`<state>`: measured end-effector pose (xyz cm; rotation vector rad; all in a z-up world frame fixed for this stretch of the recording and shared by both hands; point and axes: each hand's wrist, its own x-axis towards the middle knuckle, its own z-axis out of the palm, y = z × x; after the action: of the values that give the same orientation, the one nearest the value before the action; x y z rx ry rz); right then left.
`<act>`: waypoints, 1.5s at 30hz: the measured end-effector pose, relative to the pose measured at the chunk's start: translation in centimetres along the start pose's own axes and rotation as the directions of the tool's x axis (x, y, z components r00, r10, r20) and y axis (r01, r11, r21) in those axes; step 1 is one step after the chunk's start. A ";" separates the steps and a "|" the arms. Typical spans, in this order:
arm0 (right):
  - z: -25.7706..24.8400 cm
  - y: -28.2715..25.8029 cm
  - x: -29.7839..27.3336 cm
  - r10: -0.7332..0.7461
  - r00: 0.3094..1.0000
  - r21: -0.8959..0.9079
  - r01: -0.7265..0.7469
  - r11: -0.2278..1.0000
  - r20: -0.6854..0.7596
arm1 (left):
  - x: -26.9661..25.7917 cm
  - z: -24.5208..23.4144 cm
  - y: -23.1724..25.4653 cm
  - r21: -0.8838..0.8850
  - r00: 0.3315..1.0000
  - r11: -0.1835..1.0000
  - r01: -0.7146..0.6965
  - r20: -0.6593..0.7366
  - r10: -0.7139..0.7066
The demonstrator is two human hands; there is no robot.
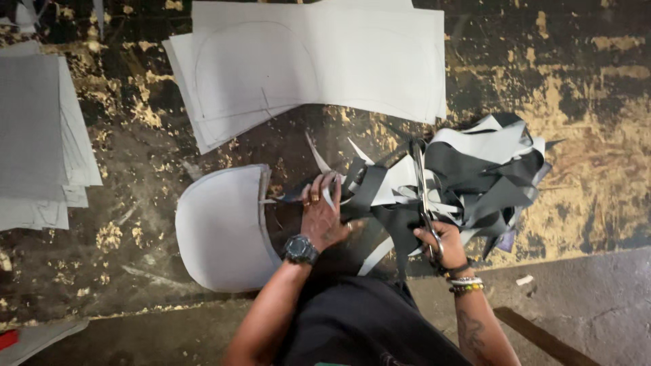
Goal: The person uses scissors to cut a white sheet of paper along a curved outline. They rotate the paper to follow the line, then place the cut piece on a stack of similar pieces and pick up another sheet to continue cutting.
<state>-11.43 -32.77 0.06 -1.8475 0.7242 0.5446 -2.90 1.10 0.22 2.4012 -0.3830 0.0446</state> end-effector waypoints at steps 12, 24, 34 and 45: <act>3.6 -0.4 -6.7 -0.228 0.955 0.036 0.239 0.970 -0.191 | 2.6 2.5 2.7 -0.293 0.950 0.955 -0.036 0.288 0.124; 3.7 -4.6 -10.6 -0.627 0.741 -0.354 0.535 0.767 -0.240 | 9.2 -2.7 3.4 -0.556 0.979 0.831 0.019 -0.157 -0.127; 5.3 -3.1 -6.1 -0.380 0.913 -0.640 0.382 0.667 0.149 | 5.7 -6.2 -20.5 -0.101 0.572 0.740 0.665 -0.567 -0.592; 4.5 -2.9 -4.2 -0.136 0.990 -0.597 0.084 0.798 -0.042 | 9.0 -6.1 -22.6 -0.223 0.407 0.568 0.792 -0.500 -0.764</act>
<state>-12.64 -26.78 3.10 -2.4978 0.5215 0.6730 12.55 18.81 -8.38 2.2319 1.0654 0.3165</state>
